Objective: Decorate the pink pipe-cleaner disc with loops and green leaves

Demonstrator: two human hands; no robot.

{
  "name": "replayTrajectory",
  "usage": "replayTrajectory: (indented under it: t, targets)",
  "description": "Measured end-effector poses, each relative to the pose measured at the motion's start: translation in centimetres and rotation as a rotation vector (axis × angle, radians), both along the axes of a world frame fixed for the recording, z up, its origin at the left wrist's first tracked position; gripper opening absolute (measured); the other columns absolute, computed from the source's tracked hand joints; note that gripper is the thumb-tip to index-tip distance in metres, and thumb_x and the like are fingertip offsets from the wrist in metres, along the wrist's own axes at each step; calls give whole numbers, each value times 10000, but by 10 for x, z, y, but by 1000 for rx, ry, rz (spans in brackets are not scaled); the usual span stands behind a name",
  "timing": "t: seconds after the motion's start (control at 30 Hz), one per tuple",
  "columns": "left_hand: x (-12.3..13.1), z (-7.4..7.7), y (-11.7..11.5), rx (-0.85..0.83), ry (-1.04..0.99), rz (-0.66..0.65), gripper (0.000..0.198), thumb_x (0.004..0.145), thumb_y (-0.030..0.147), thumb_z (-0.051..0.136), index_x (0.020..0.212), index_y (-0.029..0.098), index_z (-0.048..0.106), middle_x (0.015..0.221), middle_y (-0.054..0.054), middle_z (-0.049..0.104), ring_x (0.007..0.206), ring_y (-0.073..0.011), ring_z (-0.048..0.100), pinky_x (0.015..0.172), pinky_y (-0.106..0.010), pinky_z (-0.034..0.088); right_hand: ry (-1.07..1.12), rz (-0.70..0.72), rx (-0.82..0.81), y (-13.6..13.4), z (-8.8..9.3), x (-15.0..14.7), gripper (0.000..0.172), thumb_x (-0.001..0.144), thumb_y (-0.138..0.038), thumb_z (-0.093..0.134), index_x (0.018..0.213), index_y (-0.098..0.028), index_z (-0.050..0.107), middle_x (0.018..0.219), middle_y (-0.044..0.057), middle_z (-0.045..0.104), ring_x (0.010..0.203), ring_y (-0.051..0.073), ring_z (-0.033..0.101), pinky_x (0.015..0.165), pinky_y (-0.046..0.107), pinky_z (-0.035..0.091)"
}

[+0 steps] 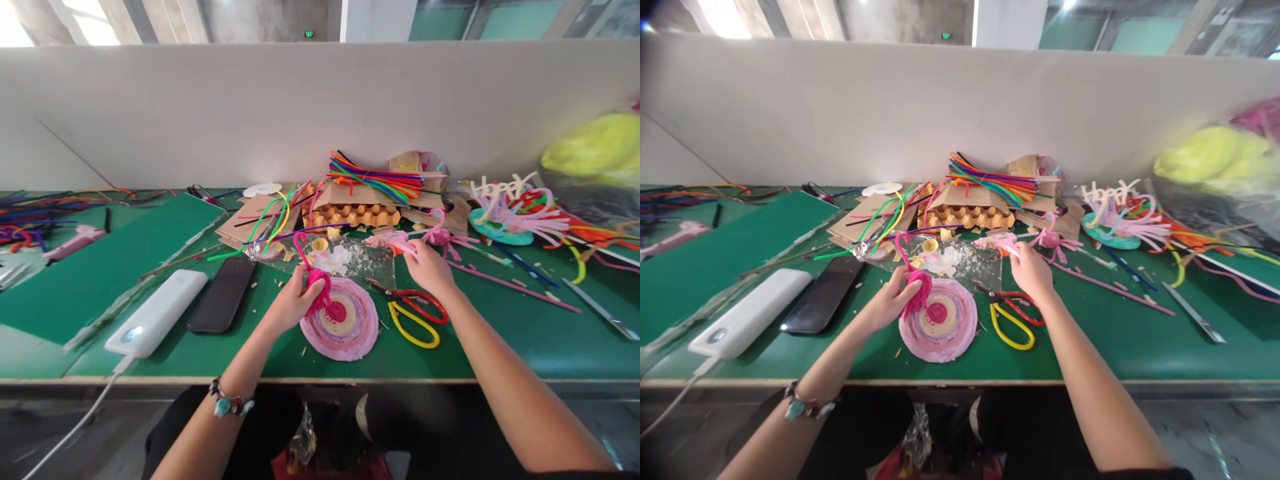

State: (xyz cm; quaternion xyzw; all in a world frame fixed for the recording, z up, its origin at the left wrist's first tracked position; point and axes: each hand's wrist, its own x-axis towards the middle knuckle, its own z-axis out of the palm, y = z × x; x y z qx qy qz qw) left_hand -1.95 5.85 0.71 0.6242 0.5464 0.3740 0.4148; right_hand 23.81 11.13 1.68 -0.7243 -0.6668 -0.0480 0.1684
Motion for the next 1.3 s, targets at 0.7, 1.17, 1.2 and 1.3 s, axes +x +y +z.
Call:
replayTrajectory:
  t: [0.7,1.17,1.2,1.3]
  targets:
    - [-11,10,22,-4,-445,52,339,753,441,544,951,168,574,756,-10,632,751,-162,591,700,-258,443,245,-57,275,-9,11,8,464,702,-461,538,1014,-118,531,1002,158,631,922,289,589,748,364,455]
    - [22,12,1,-411,-978,37,354,810,473,473,734,154,607,534,8,580,553,-123,574,566,-235,445,2,378,682,-50,29,-26,314,794,-346,494,1042,-154,517,789,90,598,745,217,591,715,374,493]
    - [22,11,1,-412,-975,38,358,800,484,484,729,154,605,523,13,568,533,-119,560,555,-233,437,-16,388,675,-51,28,-26,320,805,-341,484,1066,-157,509,803,92,597,765,221,592,735,379,489]
    - [23,10,1,-413,-986,27,373,793,511,479,781,162,608,527,17,558,546,-125,557,570,-240,430,-49,400,644,-52,29,-25,338,827,-341,459,1111,-161,493,833,99,597,819,236,591,769,388,476]
